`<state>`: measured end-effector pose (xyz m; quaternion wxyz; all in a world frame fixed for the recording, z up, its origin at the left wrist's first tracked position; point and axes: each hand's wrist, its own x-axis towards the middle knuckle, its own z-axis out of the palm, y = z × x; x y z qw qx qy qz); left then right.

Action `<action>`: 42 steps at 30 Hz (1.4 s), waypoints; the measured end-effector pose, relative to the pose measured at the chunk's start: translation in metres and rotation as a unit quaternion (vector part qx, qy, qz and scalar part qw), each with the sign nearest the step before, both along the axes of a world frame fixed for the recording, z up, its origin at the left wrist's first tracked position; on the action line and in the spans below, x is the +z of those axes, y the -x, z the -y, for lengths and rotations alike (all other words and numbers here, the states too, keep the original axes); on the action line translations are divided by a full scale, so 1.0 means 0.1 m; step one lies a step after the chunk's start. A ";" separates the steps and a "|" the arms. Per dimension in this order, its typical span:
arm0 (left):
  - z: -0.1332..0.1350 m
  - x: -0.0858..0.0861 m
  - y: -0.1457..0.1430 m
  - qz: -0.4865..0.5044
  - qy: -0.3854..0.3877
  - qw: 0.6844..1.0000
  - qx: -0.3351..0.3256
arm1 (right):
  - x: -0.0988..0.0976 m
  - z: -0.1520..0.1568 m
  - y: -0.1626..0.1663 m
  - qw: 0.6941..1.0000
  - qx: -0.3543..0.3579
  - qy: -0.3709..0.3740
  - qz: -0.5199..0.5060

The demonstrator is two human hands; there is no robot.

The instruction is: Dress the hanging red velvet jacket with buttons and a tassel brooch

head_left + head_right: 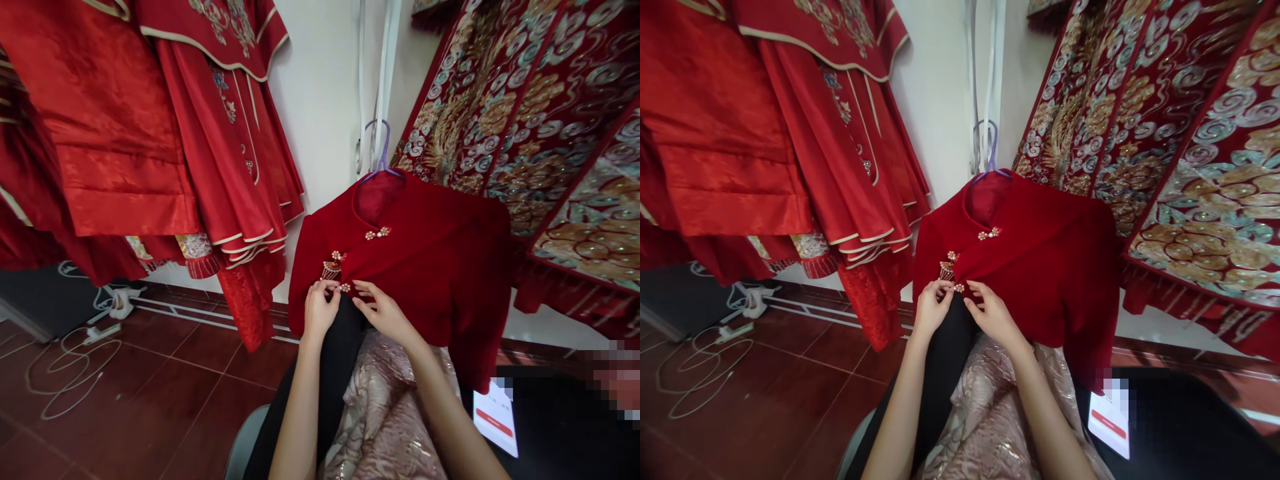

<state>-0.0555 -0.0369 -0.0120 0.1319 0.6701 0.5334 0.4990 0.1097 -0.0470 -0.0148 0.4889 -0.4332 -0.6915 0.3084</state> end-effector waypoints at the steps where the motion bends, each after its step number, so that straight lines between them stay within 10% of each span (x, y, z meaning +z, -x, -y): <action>1: 0.00 0.01 0.00 0.001 0.001 1.000 0.003 | -0.02 -0.01 0.01 1.000 -0.005 -0.005 0.004; 19: -0.02 0.02 0.00 0.187 0.045 0.979 -0.064 | -0.04 -0.03 0.13 0.997 -0.008 0.030 -0.071; 25: 0.10 0.18 -0.07 0.277 0.112 0.917 -0.262 | 0.05 0.03 0.14 0.996 -0.067 -0.010 -0.051; 31: -0.10 0.34 -0.25 0.449 0.150 0.867 -0.152 | 0.38 0.23 -0.17 0.996 -0.071 -0.026 -0.042; 37: -0.26 0.39 -0.39 0.579 0.219 0.758 -0.205 | 0.51 0.30 -0.40 0.998 -0.047 -0.034 -0.020; 42: -0.25 0.36 -0.34 0.622 0.205 0.727 -0.206 | 0.50 0.30 -0.37 0.998 -0.037 -0.034 -0.024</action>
